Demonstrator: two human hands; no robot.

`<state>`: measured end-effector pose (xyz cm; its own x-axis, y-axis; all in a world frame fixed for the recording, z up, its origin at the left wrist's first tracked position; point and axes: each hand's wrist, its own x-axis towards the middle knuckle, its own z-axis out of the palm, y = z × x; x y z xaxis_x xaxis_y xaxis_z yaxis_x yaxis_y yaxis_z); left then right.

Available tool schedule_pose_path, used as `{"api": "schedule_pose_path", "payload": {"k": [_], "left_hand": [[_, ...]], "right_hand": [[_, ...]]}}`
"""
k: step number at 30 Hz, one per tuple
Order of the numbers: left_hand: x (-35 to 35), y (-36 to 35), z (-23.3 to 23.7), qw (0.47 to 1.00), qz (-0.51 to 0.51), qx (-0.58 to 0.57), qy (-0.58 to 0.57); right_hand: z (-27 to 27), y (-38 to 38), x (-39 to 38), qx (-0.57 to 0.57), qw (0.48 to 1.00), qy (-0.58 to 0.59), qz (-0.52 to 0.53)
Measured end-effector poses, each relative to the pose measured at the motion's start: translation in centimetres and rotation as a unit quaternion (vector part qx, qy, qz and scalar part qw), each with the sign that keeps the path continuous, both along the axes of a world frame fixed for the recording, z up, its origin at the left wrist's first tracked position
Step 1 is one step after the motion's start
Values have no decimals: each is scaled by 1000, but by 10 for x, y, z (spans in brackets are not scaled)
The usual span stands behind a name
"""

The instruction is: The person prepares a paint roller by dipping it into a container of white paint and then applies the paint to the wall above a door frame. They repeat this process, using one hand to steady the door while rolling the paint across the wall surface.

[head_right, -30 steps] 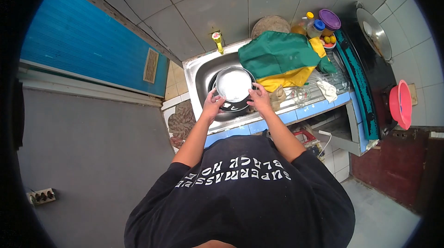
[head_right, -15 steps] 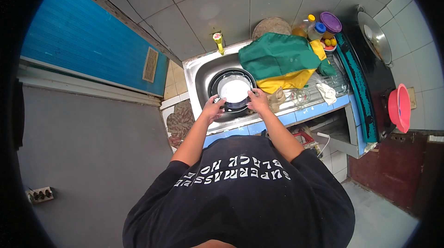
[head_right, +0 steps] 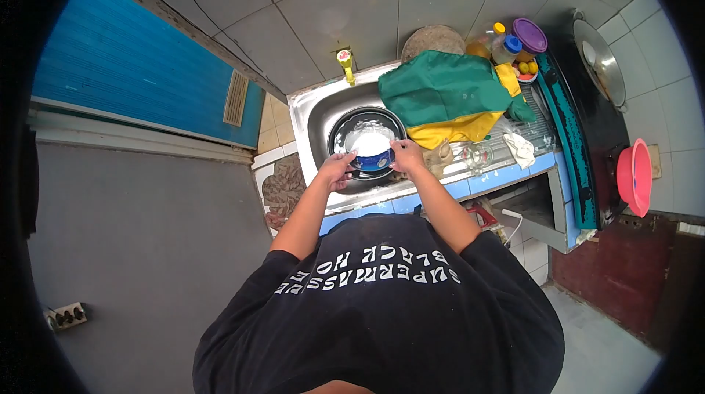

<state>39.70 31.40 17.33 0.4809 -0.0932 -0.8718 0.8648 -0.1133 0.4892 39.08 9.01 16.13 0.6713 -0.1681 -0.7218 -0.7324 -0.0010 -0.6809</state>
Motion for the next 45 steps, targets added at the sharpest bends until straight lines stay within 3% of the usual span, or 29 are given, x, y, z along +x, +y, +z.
{"api": "schedule_pose_path", "payload": {"k": [29,35,40,45], "left_hand": [[7,-3,-1,999,-23,28,29],[-7,-7,10,998,27,20,-47],[-15,-8,11,980,56,-41,-184],[-22,-12,25,971,49,-44,-229]], "right_hand": [[-7,-4,5,27,1000,8,-11],[-7,-7,-6,81,995,-43,-39],[16,-10,-20,136,983,-110,-52],[29,-13,-27,153,974,-155,-58]]}}
